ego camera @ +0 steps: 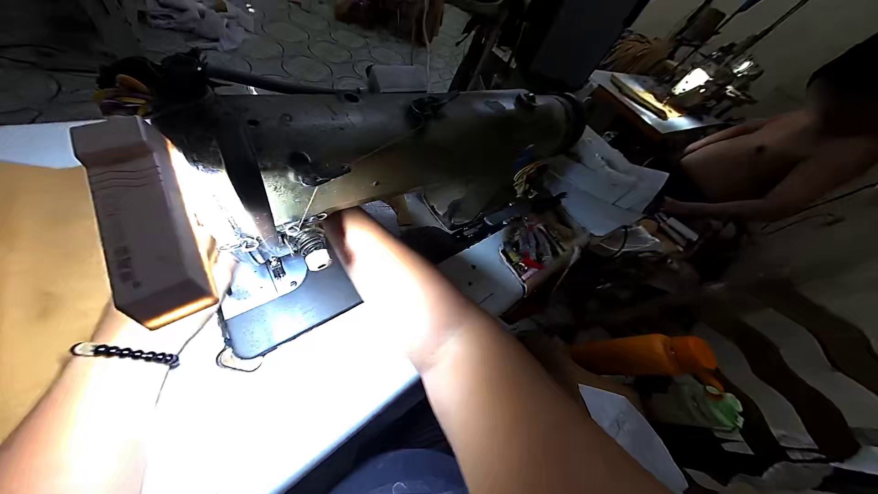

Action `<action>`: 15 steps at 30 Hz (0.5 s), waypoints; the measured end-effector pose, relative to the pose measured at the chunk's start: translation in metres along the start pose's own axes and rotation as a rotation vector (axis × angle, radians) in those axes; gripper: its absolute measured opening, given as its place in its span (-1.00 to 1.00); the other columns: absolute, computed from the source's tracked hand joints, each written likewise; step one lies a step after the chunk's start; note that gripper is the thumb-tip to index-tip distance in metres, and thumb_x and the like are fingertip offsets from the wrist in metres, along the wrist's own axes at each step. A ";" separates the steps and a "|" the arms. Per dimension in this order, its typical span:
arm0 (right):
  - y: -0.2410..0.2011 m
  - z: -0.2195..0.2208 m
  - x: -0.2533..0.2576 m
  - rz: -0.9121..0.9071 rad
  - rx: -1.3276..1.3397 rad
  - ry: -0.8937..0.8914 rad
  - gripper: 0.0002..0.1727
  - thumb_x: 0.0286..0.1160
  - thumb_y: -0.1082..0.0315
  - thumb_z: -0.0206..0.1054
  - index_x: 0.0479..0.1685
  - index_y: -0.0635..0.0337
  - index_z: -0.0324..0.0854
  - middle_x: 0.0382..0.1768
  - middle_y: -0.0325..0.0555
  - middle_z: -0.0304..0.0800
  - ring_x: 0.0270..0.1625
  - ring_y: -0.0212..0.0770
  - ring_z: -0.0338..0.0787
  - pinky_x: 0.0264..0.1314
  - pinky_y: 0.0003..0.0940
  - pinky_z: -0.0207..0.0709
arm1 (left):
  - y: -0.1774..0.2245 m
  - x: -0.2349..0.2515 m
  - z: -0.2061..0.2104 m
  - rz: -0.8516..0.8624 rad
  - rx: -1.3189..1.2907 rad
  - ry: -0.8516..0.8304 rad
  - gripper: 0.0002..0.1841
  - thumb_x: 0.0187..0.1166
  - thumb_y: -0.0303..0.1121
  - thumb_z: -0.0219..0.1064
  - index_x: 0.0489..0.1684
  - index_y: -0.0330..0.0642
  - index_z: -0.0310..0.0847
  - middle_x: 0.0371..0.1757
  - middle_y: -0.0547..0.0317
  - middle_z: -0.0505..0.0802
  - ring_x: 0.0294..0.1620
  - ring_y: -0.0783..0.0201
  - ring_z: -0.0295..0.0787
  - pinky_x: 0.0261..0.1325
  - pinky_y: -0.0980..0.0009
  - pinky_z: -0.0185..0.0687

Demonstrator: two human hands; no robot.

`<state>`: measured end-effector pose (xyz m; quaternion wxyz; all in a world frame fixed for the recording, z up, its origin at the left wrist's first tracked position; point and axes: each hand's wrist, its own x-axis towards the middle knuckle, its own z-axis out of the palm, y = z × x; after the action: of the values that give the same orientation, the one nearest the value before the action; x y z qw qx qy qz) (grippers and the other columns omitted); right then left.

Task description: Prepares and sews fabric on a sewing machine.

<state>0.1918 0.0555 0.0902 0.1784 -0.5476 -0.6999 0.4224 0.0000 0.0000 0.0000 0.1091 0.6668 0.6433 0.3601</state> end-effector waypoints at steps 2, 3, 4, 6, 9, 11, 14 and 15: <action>0.001 -0.005 0.004 -0.083 -0.266 -0.188 -0.68 0.70 0.60 0.13 0.30 0.61 0.57 0.28 0.36 0.70 0.33 -0.06 0.69 0.48 -0.24 0.41 | -0.001 -0.002 0.017 0.098 0.273 -0.022 -0.68 0.69 -0.33 0.20 0.06 -0.45 0.72 0.12 -0.48 0.80 0.27 -0.42 0.72 0.28 -0.34 0.47; 0.018 0.010 0.007 -0.219 -0.250 -0.113 -0.75 0.59 0.60 0.27 0.14 0.56 0.65 0.05 0.26 0.78 0.12 -0.12 0.75 0.30 -0.29 0.52 | -0.003 -0.002 0.024 0.095 0.342 -0.031 -0.70 0.71 -0.34 0.18 0.07 -0.41 0.73 0.17 -0.50 0.78 0.33 -0.48 0.68 0.36 -0.43 0.37; 0.036 0.029 0.012 -0.357 -0.232 0.013 -0.76 0.47 0.56 0.41 0.05 0.52 0.72 -0.06 0.23 0.84 0.03 -0.10 0.80 0.22 -0.27 0.58 | -0.005 -0.002 0.028 0.100 0.384 -0.035 -0.72 0.71 -0.38 0.18 0.11 -0.37 0.73 0.23 -0.48 0.77 0.38 -0.49 0.64 0.42 -0.47 0.33; 0.050 0.047 0.017 -0.414 -0.156 0.083 -0.73 0.46 0.49 0.46 0.07 0.46 0.72 -0.05 0.23 0.84 0.09 -0.01 0.81 0.25 -0.12 0.61 | -0.014 -0.001 0.036 0.119 0.440 -0.025 -0.74 0.69 -0.43 0.18 0.10 -0.31 0.75 0.18 -0.41 0.80 0.33 -0.43 0.69 0.40 -0.46 0.37; 0.042 0.041 0.012 -0.386 -0.137 0.016 -0.74 0.55 0.45 0.40 0.10 0.46 0.71 0.00 0.24 0.83 0.16 0.01 0.79 0.30 -0.05 0.58 | -0.022 -0.003 0.038 0.153 0.489 -0.067 -0.70 0.71 -0.43 0.12 0.14 -0.18 0.81 0.14 -0.23 0.87 0.24 -0.28 0.79 0.30 -0.34 0.55; 0.041 0.037 0.012 -0.383 -0.141 -0.012 -0.74 0.58 0.44 0.37 0.11 0.46 0.70 0.02 0.25 0.82 0.19 0.04 0.78 0.33 0.00 0.56 | -0.009 -0.005 0.031 0.224 0.451 -0.093 -0.71 0.73 -0.49 0.12 0.06 -0.17 0.83 0.13 -0.22 0.86 0.24 -0.30 0.78 0.25 -0.30 0.59; 0.041 0.038 0.017 -0.330 -0.145 -0.038 -0.70 0.64 0.37 0.33 0.15 0.46 0.68 0.06 0.26 0.81 0.23 0.06 0.77 0.35 0.03 0.54 | -0.008 -0.006 0.022 0.158 0.352 -0.008 -0.64 0.74 -0.26 0.04 0.15 -0.14 0.79 0.26 -0.19 0.83 0.42 -0.29 0.69 0.47 -0.40 0.38; 0.040 0.039 0.017 -0.319 -0.144 -0.042 -0.69 0.64 0.36 0.33 0.17 0.45 0.68 0.07 0.26 0.81 0.24 0.06 0.77 0.36 0.04 0.55 | -0.006 -0.005 0.010 0.030 0.304 -0.042 -0.52 0.76 -0.07 0.02 0.36 -0.18 0.68 0.45 -0.21 0.72 0.61 -0.27 0.50 0.69 -0.43 0.05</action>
<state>0.1830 0.0572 0.0328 0.1891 -0.4320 -0.8100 0.3487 0.0021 -0.0007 -0.0127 0.0148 0.6927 0.6779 0.2459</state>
